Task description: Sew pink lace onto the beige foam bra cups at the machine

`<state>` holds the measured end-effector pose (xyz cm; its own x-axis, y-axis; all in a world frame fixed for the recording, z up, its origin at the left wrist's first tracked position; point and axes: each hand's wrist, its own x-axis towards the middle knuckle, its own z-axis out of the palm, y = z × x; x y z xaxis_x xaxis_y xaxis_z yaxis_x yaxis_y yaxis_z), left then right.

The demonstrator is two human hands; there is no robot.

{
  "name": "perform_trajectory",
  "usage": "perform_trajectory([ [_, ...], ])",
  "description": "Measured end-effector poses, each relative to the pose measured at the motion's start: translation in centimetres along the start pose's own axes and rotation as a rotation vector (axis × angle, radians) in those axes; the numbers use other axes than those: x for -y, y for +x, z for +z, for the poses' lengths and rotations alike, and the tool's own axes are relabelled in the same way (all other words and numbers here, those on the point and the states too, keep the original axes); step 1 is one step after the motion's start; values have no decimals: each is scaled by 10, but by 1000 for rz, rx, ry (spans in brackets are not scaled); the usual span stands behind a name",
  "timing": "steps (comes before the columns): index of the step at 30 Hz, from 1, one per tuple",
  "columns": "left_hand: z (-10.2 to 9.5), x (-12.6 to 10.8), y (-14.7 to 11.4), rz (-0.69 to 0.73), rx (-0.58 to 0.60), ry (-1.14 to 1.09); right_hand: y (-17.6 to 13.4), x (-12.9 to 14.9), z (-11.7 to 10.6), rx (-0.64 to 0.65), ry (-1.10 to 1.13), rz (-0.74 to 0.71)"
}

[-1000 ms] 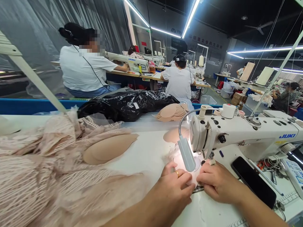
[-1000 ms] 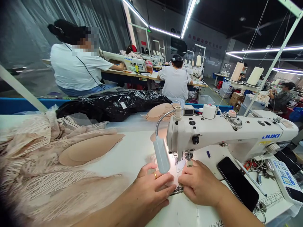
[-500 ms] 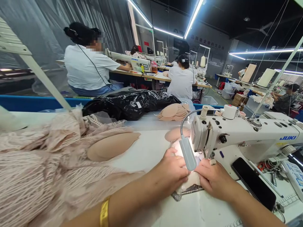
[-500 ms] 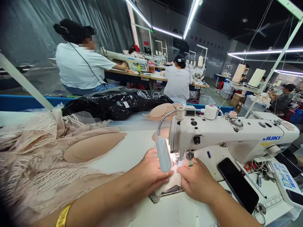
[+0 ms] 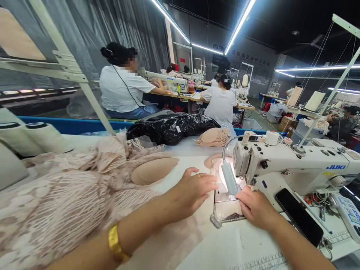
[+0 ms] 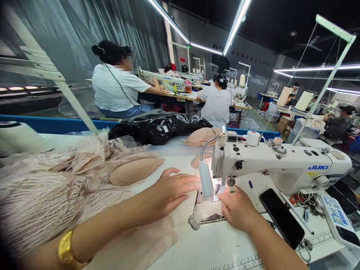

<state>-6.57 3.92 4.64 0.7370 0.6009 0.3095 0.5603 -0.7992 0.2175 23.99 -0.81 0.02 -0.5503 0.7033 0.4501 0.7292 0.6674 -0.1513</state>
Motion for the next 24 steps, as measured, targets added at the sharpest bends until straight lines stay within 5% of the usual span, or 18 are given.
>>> perform_trajectory([
  [4,-31,-14,-32,-183,289,-120,-4,-11,-2,-28,-95,8],
  [6,-43,-27,-36,-267,320,-180,-5,-6,-5,-40,-89,24],
  [10,-57,-51,-30,-376,155,-311,-8,32,-22,60,367,141],
  [13,-60,-64,-28,-544,-37,-668,-5,72,-31,145,859,296],
  [16,-53,-71,-29,-692,-195,-1032,4,98,-25,93,1188,424],
  [20,-29,-78,-37,-825,-400,-1254,13,109,-8,-108,1265,679],
  [24,-9,-87,-52,-857,-472,-1343,10,109,-1,-228,1164,721],
])
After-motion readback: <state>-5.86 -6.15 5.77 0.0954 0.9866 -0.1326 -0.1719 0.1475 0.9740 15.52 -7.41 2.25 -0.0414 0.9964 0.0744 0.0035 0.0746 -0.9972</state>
